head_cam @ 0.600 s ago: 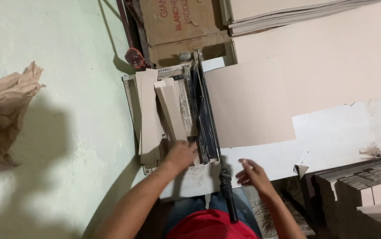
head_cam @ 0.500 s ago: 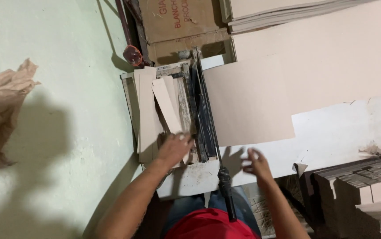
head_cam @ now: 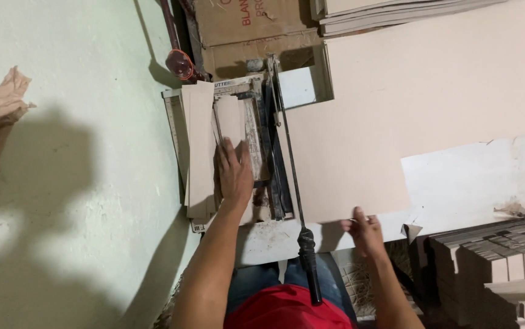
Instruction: The person uses a manual paper cutter to trim sheets of paper one at a time. They align each sheet against the guide, press the cutting arm to slice, and then stack the trimmed pieces on the table.
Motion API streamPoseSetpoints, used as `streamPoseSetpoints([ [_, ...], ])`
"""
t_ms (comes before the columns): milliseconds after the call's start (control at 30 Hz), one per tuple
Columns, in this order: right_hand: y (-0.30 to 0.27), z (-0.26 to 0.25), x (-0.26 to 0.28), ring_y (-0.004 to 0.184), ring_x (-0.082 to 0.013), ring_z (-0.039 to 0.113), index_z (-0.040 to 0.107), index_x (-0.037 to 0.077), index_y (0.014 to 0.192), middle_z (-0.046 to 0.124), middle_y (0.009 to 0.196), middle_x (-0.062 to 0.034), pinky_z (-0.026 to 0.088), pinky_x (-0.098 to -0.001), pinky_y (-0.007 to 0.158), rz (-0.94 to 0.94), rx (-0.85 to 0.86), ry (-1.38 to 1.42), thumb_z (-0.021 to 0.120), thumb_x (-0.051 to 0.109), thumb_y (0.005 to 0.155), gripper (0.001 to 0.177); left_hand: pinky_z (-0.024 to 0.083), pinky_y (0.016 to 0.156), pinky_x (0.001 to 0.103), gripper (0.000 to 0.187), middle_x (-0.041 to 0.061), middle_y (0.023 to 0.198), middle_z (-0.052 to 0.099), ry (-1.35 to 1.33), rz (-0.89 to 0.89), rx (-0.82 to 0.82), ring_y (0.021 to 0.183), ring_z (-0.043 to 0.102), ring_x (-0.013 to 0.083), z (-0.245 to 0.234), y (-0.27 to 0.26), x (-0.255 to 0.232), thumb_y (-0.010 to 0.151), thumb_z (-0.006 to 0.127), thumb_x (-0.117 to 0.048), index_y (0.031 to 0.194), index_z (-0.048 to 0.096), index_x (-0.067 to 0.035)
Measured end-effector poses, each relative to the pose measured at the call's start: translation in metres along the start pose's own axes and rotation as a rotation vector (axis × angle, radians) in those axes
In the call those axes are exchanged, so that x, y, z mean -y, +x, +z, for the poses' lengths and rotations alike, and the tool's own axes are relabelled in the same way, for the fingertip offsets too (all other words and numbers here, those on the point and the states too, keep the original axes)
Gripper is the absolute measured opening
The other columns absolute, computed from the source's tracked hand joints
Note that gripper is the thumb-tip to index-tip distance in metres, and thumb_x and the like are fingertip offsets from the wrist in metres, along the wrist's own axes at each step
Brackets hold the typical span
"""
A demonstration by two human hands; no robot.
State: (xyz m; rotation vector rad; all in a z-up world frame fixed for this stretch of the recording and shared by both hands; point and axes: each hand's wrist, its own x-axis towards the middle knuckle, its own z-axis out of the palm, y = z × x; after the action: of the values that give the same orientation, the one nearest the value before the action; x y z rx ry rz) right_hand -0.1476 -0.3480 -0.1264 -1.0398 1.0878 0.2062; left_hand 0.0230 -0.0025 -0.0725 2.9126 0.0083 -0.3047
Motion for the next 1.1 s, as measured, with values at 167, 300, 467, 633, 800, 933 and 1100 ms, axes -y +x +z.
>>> streamPoseSetpoints([
  [167,-0.022,0.073,0.025,0.087,-0.0357,0.075,0.047,-0.006,0.108,0.065,0.092,-0.0194,0.064,-0.0506,0.084,0.019,0.038,-0.087,0.066,0.017,0.104,0.030,0.043,0.111,0.062,0.060,0.028,0.163,0.024,0.039,0.063,0.062,0.148,0.028,0.0515,-0.015,-0.011,0.007,0.098,0.065,-0.015,0.153,0.042,-0.011],
  [300,-0.021,0.091,0.037,0.098,-0.0366,0.075,0.062,-0.008,0.097,0.071,0.091,-0.0204,0.057,-0.0571,0.096,-0.044,0.073,-0.242,0.065,0.023,0.106,0.032,0.027,0.120,0.064,0.065,0.027,0.164,0.026,0.045,0.063,0.141,0.152,0.021,0.0475,-0.021,0.005,-0.020,0.096,0.066,-0.042,0.155,0.045,-0.023],
  [467,-0.022,0.088,0.039,0.099,-0.0403,0.073,0.064,-0.011,0.108,0.072,0.101,-0.0274,0.056,-0.0591,0.093,-0.037,0.113,-0.400,0.060,0.031,0.109,0.042,-0.002,0.119,0.071,0.110,0.033,0.167,0.007,0.028,0.061,0.464,0.155,-0.001,0.0503,-0.005,0.019,-0.062,0.083,0.079,-0.051,0.166,0.015,-0.020],
  [633,-0.052,0.102,0.056,0.053,-0.0216,0.075,0.080,0.012,0.095,0.078,0.069,-0.0084,0.061,-0.0327,0.058,0.125,0.293,-1.415,0.051,0.048,0.104,0.047,-0.006,0.118,0.074,0.118,0.034,0.167,-0.004,0.282,0.026,0.624,0.156,-0.003,0.0477,0.005,0.024,-0.076,0.080,0.082,-0.047,0.166,0.007,-0.013],
  [800,-0.210,0.164,0.100,0.070,-0.0380,0.073,0.011,0.030,0.165,0.068,0.066,-0.0160,0.056,-0.0474,0.064,-0.131,0.413,-1.643,0.045,0.084,0.077,0.109,0.000,0.117,0.074,0.118,0.035,0.166,-0.011,0.312,0.051,0.568,0.154,-0.006,0.0521,0.028,0.028,-0.067,0.086,0.074,-0.037,0.164,-0.010,-0.009],
  [933,-0.158,0.121,-0.016,0.044,-0.0247,0.059,0.007,0.020,0.164,0.065,0.057,-0.0052,0.049,-0.0360,0.040,-0.233,0.306,-1.763,0.059,0.056,0.097,0.092,0.001,0.117,0.074,0.135,0.037,0.165,-0.008,0.363,0.055,0.565,0.154,-0.003,0.0521,0.023,0.027,-0.069,0.071,0.089,-0.051,0.165,0.003,-0.010],
  [1100,-0.067,0.076,-0.100,0.068,-0.0447,0.070,0.016,0.021,0.164,0.072,0.090,-0.0162,0.053,-0.0581,0.061,-0.456,0.224,-1.655,0.057,0.031,0.097,0.079,0.003,0.118,0.071,0.127,0.036,0.165,-0.010,0.320,0.064,0.601,0.153,-0.004,0.0531,0.019,0.034,-0.071,0.081,0.083,-0.045,0.165,-0.006,-0.009],
])
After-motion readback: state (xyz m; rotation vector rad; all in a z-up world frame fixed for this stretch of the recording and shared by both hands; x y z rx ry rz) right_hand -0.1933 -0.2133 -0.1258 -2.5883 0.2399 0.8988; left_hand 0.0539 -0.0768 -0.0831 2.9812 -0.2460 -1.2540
